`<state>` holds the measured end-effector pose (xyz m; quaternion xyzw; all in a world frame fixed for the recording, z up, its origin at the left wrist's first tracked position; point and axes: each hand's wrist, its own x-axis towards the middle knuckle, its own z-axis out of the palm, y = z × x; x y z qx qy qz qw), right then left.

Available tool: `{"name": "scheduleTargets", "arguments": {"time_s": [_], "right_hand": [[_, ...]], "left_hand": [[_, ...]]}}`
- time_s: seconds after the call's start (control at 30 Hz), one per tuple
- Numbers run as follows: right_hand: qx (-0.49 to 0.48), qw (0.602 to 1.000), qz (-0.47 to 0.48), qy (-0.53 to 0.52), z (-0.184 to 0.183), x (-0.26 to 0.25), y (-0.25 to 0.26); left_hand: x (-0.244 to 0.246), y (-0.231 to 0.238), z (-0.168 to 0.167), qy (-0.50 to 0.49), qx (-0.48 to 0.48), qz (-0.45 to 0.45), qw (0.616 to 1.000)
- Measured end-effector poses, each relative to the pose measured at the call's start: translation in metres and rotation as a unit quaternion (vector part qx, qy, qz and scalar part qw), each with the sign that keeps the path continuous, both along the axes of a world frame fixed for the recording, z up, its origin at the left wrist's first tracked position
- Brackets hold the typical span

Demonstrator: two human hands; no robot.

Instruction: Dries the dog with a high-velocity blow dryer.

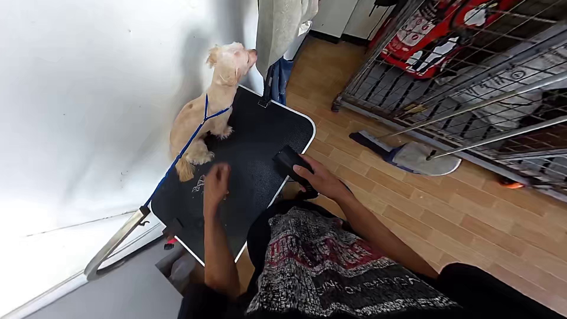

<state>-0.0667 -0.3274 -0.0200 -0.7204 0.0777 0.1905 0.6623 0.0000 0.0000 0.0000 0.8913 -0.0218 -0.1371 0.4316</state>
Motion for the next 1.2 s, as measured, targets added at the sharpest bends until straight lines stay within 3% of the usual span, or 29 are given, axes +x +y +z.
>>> {"name": "scheduleTargets", "arguments": {"time_s": [0.1,0.17,0.23,0.3,0.4,0.5,0.6,0.67,0.73,0.87,1.03,1.2], "right_hand": [[-0.042,0.999,-0.003,-0.009,0.011,0.016,0.009],[-0.054,0.998,-0.039,-0.020,0.011,0.020,0.013],[-0.061,0.996,-0.055,-0.027,0.015,0.024,0.016],[-0.069,0.995,-0.060,-0.026,0.020,0.028,0.019],[-0.077,0.994,-0.069,-0.018,0.026,0.039,0.023],[-0.098,0.994,-0.037,0.002,0.032,0.055,0.022],[-0.091,0.996,-0.019,-0.010,0.035,0.078,0.019],[-0.078,0.997,-0.006,-0.029,0.044,0.095,0.019],[-0.072,0.996,-0.006,-0.051,0.049,0.109,0.021],[-0.076,0.995,0.005,-0.069,0.048,0.136,0.030],[-0.156,0.985,0.019,-0.069,0.064,0.169,0.038],[-0.175,0.983,-0.025,-0.043,0.064,0.188,0.034]], "left_hand": [[0.118,-0.032,0.025,-0.098,-0.177,0.044,0.978],[0.179,-0.061,0.035,-0.095,-0.277,0.084,0.952],[0.227,-0.082,0.037,-0.091,-0.256,0.133,0.953],[0.254,-0.089,0.039,-0.097,-0.133,0.161,0.973],[0.262,-0.084,0.052,-0.118,0.039,0.102,0.987],[0.264,-0.082,0.047,-0.116,0.052,0.045,0.991],[0.263,-0.084,0.035,-0.104,-0.035,0.089,0.990],[0.261,-0.091,0.034,-0.030,-0.163,0.115,0.979],[0.259,-0.098,0.035,0.065,-0.290,0.143,0.944],[0.267,-0.101,0.027,0.153,-0.422,0.196,0.872],[0.277,-0.105,0.008,0.179,-0.463,0.204,0.844],[0.280,-0.129,-0.001,0.162,-0.557,0.244,0.777]]}}
